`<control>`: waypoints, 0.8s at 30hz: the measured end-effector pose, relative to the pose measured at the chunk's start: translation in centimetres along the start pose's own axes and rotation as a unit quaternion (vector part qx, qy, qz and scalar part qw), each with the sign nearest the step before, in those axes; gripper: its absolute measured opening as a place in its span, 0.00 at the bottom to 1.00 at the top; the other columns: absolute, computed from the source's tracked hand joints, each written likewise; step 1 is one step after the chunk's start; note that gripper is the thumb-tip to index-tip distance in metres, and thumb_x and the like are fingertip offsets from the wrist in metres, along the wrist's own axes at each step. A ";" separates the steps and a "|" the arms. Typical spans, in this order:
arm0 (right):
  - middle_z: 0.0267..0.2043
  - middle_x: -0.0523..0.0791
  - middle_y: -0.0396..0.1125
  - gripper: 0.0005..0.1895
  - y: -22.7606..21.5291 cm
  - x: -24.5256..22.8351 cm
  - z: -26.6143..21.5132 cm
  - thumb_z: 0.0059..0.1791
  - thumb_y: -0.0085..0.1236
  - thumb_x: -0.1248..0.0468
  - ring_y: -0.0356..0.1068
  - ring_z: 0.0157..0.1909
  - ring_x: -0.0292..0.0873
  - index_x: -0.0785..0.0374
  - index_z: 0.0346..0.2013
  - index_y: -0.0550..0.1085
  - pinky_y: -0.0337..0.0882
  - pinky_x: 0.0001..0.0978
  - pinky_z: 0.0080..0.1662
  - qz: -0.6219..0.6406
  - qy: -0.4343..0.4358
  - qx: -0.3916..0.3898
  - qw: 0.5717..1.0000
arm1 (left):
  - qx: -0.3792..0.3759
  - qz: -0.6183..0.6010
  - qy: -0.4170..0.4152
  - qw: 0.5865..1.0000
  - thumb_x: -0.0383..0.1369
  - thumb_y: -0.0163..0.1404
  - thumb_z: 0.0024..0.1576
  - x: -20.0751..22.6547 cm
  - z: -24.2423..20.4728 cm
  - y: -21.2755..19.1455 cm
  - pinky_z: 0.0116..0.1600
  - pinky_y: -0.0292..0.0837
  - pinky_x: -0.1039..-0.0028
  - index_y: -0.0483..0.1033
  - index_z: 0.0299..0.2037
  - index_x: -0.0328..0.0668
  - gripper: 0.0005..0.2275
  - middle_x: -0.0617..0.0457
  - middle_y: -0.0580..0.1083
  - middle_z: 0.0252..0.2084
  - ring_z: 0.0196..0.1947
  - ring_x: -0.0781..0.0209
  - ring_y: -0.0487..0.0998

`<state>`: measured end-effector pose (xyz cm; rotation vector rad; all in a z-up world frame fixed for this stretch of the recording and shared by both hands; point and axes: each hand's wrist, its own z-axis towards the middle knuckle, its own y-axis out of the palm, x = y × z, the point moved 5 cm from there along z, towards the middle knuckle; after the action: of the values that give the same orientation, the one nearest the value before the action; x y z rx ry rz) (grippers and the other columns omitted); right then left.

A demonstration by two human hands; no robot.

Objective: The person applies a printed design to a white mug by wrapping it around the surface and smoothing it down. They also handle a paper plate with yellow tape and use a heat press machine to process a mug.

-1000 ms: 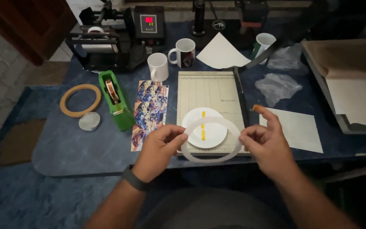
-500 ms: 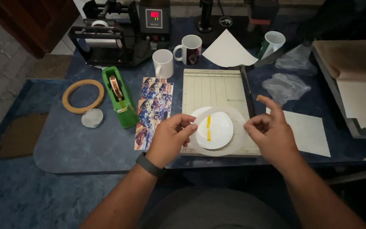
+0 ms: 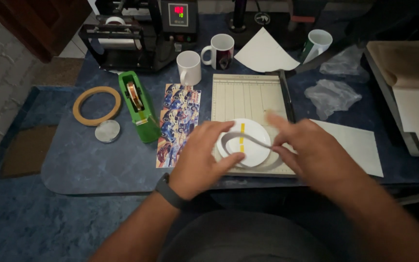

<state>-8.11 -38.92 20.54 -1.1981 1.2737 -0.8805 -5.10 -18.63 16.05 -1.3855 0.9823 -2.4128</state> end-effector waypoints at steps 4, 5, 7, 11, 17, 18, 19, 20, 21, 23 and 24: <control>0.37 0.50 0.70 0.40 0.2 -0.9 -0.3 0.49 0.61 0.57 0.67 0.38 0.52 0.43 0.74 0.58 0.66 0.45 0.40 -0.041 -0.166 0.065 0.983 | -0.014 0.031 0.091 0.995 0.44 0.54 0.59 3.1 0.1 0.3 0.45 0.70 0.61 0.76 0.53 0.44 0.17 0.52 0.78 0.43 0.43 0.50 0.77; 0.38 0.44 0.73 0.38 -0.4 -1.7 -0.5 0.49 0.62 0.60 0.67 0.38 0.52 0.49 0.72 0.57 0.67 0.46 0.42 -0.018 -0.221 0.105 0.969 | -0.008 0.000 0.108 0.994 0.40 0.51 0.62 3.5 0.1 0.2 0.43 0.69 0.62 0.77 0.46 0.45 0.10 0.52 0.77 0.38 0.39 0.51 0.76; 0.39 0.39 0.76 0.37 -0.9 -2.2 -0.8 0.49 0.63 0.63 0.67 0.38 0.52 0.55 0.70 0.57 0.67 0.47 0.43 0.005 -0.274 0.146 0.951 | -0.002 -0.031 0.125 0.992 0.36 0.49 0.64 4.3 -0.1 -0.1 0.40 0.67 0.63 0.79 0.38 0.46 0.07 0.53 0.76 0.33 0.35 0.53 0.76; 0.54 0.38 0.75 0.51 -1.1 0.0 -0.2 0.43 0.65 0.58 0.71 0.50 0.43 0.54 0.76 0.49 0.71 0.37 0.48 0.248 -0.037 0.112 0.961 | 0.052 -0.179 -0.042 0.982 0.34 0.53 0.60 1.9 -0.3 -0.6 0.45 0.74 0.71 0.83 0.38 0.43 0.07 0.54 0.80 0.37 0.39 0.61 0.79; 0.45 0.50 0.75 0.60 3.6 1.8 -0.2 0.40 0.65 0.67 0.75 0.50 0.47 0.48 0.80 0.42 0.74 0.40 0.54 0.495 0.120 -0.012 0.861 | 0.199 -0.471 -0.194 0.837 0.33 0.53 0.61 -2.5 -1.7 1.1 0.32 0.72 0.73 0.79 0.38 0.35 0.08 0.49 0.74 0.27 0.27 0.62 0.73; 0.36 0.50 0.74 0.58 4.4 2.1 -0.3 0.42 0.65 0.69 0.75 0.43 0.45 0.49 0.81 0.43 0.72 0.38 0.53 0.498 0.120 -0.014 0.858 | 0.224 -0.537 -0.198 0.789 0.34 0.53 0.62 -2.9 -1.9 1.7 0.28 0.70 0.75 0.77 0.36 0.35 0.09 0.49 0.72 0.25 0.24 0.61 0.72; 0.36 0.50 0.74 0.58 6.3 3.6 0.1 0.42 0.65 0.69 0.75 0.43 0.45 0.49 0.81 0.43 0.72 0.38 0.53 0.498 0.121 -0.015 0.858 | 0.224 -0.537 -0.198 0.789 0.34 0.53 0.62 -3.4 -2.2 2.2 0.28 0.70 0.75 0.77 0.36 0.35 0.09 0.49 0.72 0.25 0.24 0.61 0.72; 0.33 0.52 0.73 0.56 7.2 4.7 0.5 0.42 0.64 0.73 0.76 0.38 0.47 0.56 0.79 0.43 0.75 0.38 0.47 0.547 0.038 0.046 0.835 | 0.234 -0.547 -0.213 0.775 0.34 0.52 0.63 -4.0 -2.6 2.8 0.27 0.74 0.74 0.76 0.39 0.33 0.09 0.44 0.72 0.24 0.23 0.59 0.74; 0.31 0.53 0.73 0.55 8.1 6.0 0.7 0.43 0.64 0.78 0.76 0.33 0.49 0.63 0.78 0.44 0.79 0.39 0.41 0.587 -0.045 0.106 0.801 | 0.244 -0.557 -0.228 0.761 0.33 0.51 0.64 -4.6 -2.9 3.5 0.25 0.77 0.73 0.75 0.42 0.31 0.10 0.40 0.72 0.23 0.22 0.56 0.77; 0.31 0.55 0.73 0.55 6.8 5.5 0.3 0.43 0.63 0.78 0.77 0.33 0.51 0.63 0.78 0.43 0.79 0.42 0.41 0.560 -0.029 0.118 0.819 | 0.230 -0.557 -0.235 0.763 0.32 0.51 0.64 -5.7 -3.7 4.8 0.26 0.80 0.66 0.74 0.45 0.29 0.10 0.39 0.73 0.29 0.26 0.52 0.79; 0.32 0.57 0.73 0.56 6.2 5.2 0.1 0.43 0.63 0.78 0.78 0.32 0.53 0.63 0.78 0.42 0.79 0.44 0.41 0.533 -0.014 0.128 0.836 | 0.217 -0.556 -0.244 0.765 0.30 0.50 0.63 -6.2 -4.2 5.5 0.27 0.82 0.60 0.73 0.47 0.28 0.10 0.37 0.75 0.34 0.31 0.47 0.81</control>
<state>-8.11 -42.66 13.34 -0.1544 1.4641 -0.1684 -6.03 -18.01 6.80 -2.5977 -0.7442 -2.2859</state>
